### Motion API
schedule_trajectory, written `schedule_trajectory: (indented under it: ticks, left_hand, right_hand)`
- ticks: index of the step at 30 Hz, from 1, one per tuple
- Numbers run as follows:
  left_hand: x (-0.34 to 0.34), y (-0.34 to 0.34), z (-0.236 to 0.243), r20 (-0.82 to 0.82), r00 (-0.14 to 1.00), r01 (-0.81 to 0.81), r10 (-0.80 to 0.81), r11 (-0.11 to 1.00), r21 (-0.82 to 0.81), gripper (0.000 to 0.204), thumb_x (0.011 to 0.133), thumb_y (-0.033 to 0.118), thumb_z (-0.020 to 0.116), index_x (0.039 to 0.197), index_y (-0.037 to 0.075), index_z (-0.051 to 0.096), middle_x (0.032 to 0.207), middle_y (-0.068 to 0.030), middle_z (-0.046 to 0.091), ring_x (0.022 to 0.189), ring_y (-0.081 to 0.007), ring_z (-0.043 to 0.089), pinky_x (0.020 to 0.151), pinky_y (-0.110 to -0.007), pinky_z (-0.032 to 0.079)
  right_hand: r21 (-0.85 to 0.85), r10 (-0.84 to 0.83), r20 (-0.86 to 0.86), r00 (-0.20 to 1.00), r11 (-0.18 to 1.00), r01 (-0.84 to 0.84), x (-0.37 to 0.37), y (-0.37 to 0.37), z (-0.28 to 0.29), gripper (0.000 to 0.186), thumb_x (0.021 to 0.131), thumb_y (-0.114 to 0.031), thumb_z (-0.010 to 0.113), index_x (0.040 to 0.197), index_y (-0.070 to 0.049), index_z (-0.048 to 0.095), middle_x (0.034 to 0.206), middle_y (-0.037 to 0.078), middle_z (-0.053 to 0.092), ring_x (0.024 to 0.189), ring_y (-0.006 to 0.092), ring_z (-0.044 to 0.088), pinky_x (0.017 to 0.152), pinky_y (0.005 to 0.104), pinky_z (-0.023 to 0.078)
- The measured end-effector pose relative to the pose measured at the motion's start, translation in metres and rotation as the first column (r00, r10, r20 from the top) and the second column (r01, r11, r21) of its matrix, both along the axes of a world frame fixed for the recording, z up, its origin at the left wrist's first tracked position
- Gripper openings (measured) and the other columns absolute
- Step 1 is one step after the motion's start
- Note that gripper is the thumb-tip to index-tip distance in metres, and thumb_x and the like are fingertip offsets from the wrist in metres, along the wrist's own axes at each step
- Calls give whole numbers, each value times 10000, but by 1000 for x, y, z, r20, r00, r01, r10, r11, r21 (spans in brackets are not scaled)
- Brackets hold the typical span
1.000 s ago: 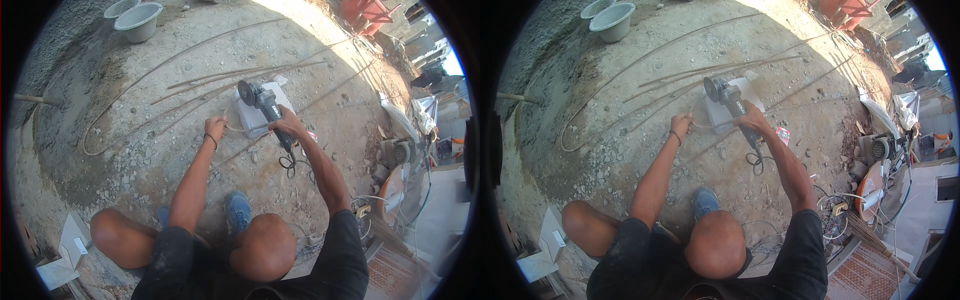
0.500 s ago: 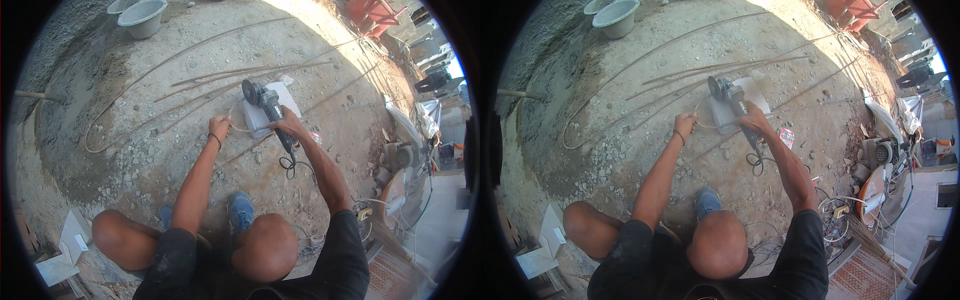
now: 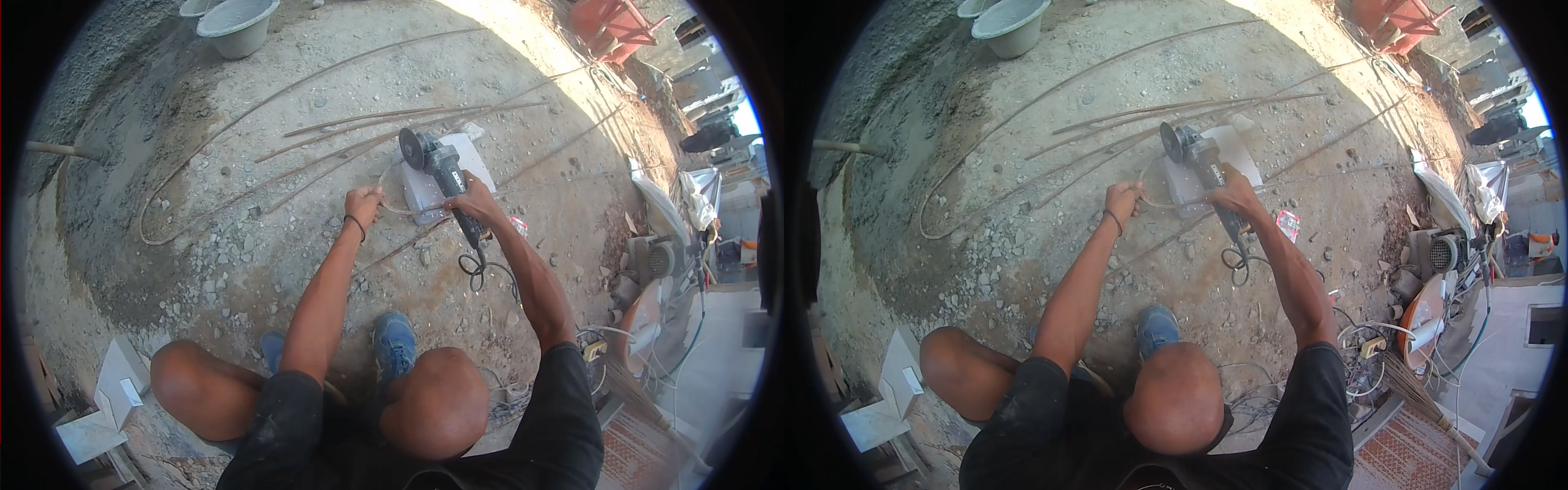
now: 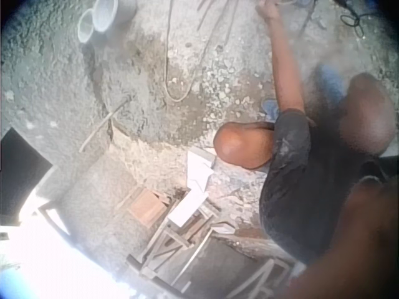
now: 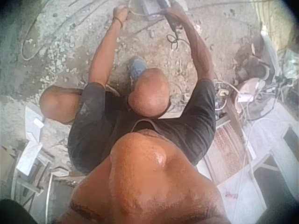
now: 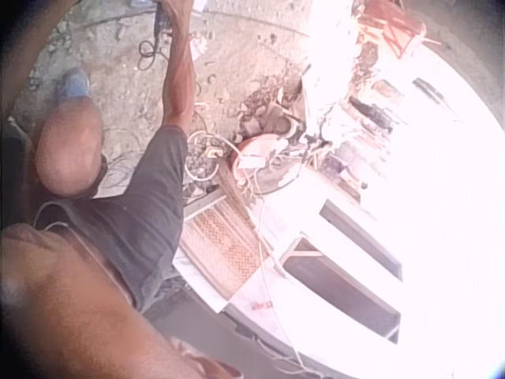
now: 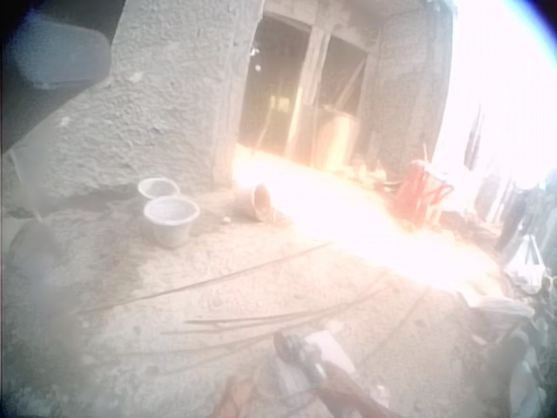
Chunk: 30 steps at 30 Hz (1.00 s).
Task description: The person walks to a work area, connects an angle grinder to a power outlet, and cuts a metal rod with the angle grinder.
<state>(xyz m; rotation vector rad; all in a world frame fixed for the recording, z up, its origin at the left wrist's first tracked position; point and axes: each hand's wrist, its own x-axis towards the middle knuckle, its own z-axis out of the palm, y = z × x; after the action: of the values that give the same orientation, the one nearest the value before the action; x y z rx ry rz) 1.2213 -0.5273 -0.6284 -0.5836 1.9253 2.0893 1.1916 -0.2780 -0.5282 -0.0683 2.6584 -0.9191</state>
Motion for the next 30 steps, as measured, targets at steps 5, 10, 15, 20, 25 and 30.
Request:
schedule_trajectory:
  ticks: [5,10,15,20,25,30]
  left_hand:
    - [0,0,-2,11,1000,-22,22,1000,-20,188,918,177,585,903,11,671,743,-50,671,492,-72,482,430,-236,406]
    - [-1,-1,-5,-20,1000,-22,21,999,-28,237,908,217,598,869,-1,683,729,-56,677,485,-90,496,407,-257,417]
    - [-1,3,-6,-22,1000,-8,8,1000,-15,223,913,205,594,879,2,680,735,-54,669,494,-84,490,418,-249,409]
    - [-2,-2,-10,-25,999,-24,23,999,-36,228,904,210,606,862,0,683,724,-59,677,481,-95,493,403,-262,406]
    - [0,0,-4,-11,999,-44,44,999,7,226,903,200,606,846,-5,683,689,-63,662,461,-101,486,394,-268,398]
    - [-1,1,0,7,1000,-3,3,1000,-26,221,915,186,589,918,-17,676,744,-65,654,499,-88,486,422,-247,397]
  right_hand:
    - [14,-8,29,1000,1000,8,1,-4,1,778,565,-311,758,1213,47,521,1119,267,615,1052,366,603,887,388,464]
    - [-35,17,68,998,999,-15,0,0,-3,755,591,-324,747,1212,43,522,1122,269,614,1061,366,599,892,391,461]
    - [-69,18,-41,999,997,-20,0,9,-18,676,589,-286,748,1134,58,545,1004,226,635,930,313,616,810,375,477]
    - [-56,21,-8,1000,998,-21,-3,5,-18,763,581,-326,752,1203,54,526,1098,261,624,1033,373,604,880,395,463]
    - [-71,-22,48,999,997,26,1,0,-11,740,573,-297,746,1183,65,536,1058,250,638,984,350,622,849,389,474]
    - [-94,-19,42,999,995,23,-1,4,-14,720,571,-283,751,1164,70,544,1017,238,647,941,336,631,820,383,483]
